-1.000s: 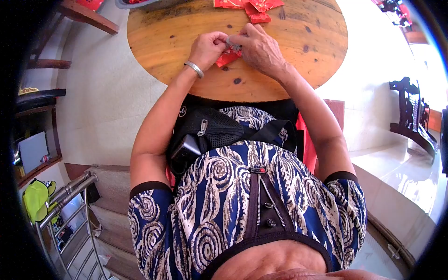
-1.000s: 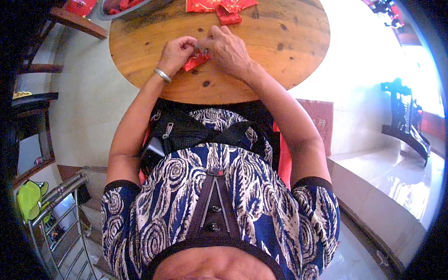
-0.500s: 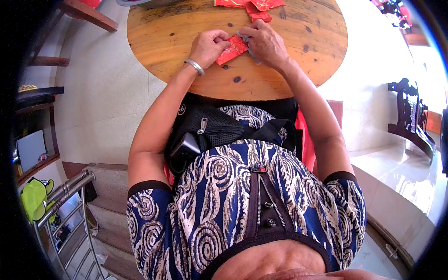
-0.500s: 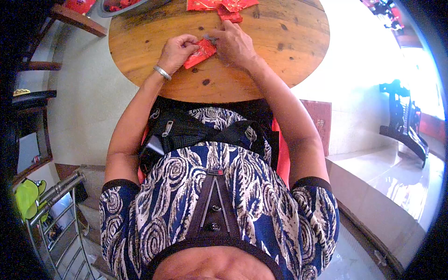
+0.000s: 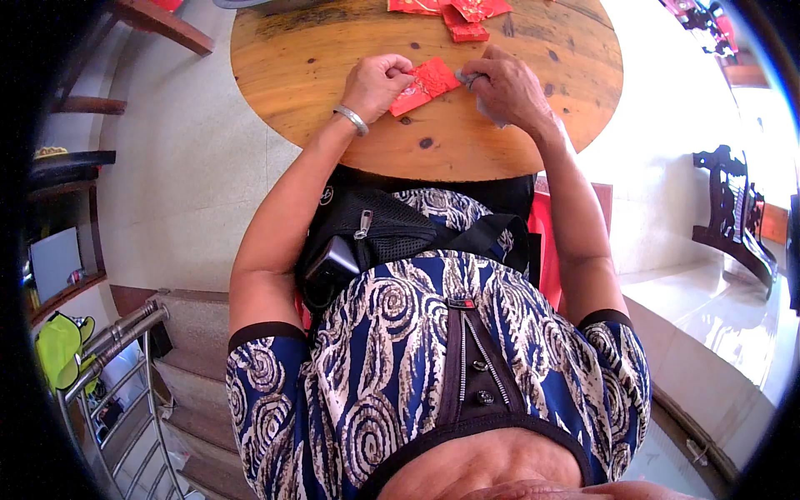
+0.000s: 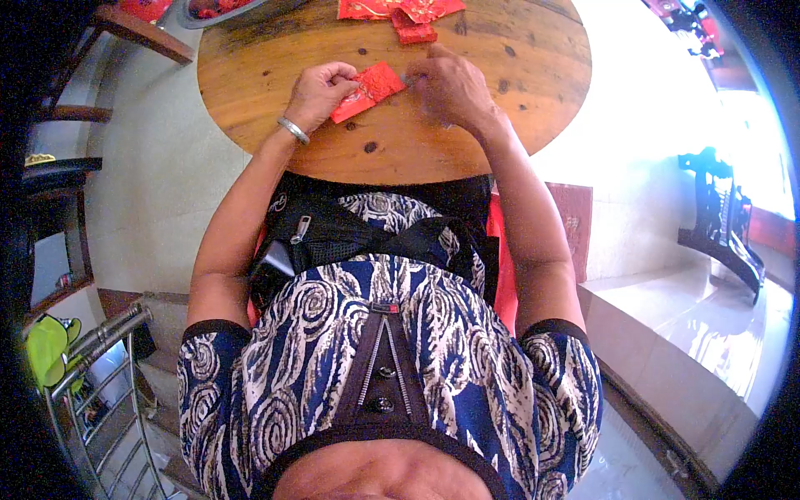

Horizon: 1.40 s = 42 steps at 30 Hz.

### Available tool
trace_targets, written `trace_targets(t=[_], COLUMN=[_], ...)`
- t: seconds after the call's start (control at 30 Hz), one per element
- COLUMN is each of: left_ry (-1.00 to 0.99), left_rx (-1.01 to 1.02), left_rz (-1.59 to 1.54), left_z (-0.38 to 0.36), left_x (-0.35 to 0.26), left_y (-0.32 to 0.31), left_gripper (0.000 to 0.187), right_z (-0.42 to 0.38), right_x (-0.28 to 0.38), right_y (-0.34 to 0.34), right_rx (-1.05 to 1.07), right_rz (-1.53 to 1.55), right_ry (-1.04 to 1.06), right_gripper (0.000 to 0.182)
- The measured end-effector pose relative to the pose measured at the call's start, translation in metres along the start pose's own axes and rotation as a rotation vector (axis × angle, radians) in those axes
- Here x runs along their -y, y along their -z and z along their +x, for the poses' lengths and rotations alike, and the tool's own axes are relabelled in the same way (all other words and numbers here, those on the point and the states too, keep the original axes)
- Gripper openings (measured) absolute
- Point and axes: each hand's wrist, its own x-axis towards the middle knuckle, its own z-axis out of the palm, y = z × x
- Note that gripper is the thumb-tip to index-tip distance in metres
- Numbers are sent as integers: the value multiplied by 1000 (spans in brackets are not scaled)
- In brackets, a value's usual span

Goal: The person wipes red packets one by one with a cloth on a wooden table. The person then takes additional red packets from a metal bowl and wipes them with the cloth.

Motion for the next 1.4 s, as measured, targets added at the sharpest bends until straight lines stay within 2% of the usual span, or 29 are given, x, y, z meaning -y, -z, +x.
trace_targets(t=[0.07,0.13,0.23,0.27,0.4,0.73,0.8,1.03,1.2,1.33,1.4], left_ry=[-18,-27,-29,-23,-21,-25,-20,-8,8,-4,0], left_rx=[-7,7,22,15,10,-15,-8,27,17,28,27], left_rz=[20,4,-18,-23,-55,43,55,71,11,19,31], left_z=[-1,1,2,3,0,-1,-1,-2,-1,1,1], left_x=[-1,4,8,8,0,-6,-8,-8,-3,0,-1], left_y=[0,-2,-3,-2,0,0,1,2,-1,-1,0], left_gripper=[18,14,13,15,14,17,18,17,15,14,14], right_z=[2,4,6,5,7,11,12,11,4,-2,-3], right_x=[-1,12,27,31,38,26,20,18,23,21,11], right_y=[1,3,-16,-20,-30,-37,-35,-31,-16,-3,4], right_rx=[-39,-202,-222,-205,-161,-260,-183,-189,-64,-18,88], right_rz=[72,227,257,177,41,109,137,119,-90,-80,-60], right_ry=[-7,33,127,227,287,112,34,49,46,7,-8], right_gripper=[19,24,29,31,29,25,23,21,16,22,24])
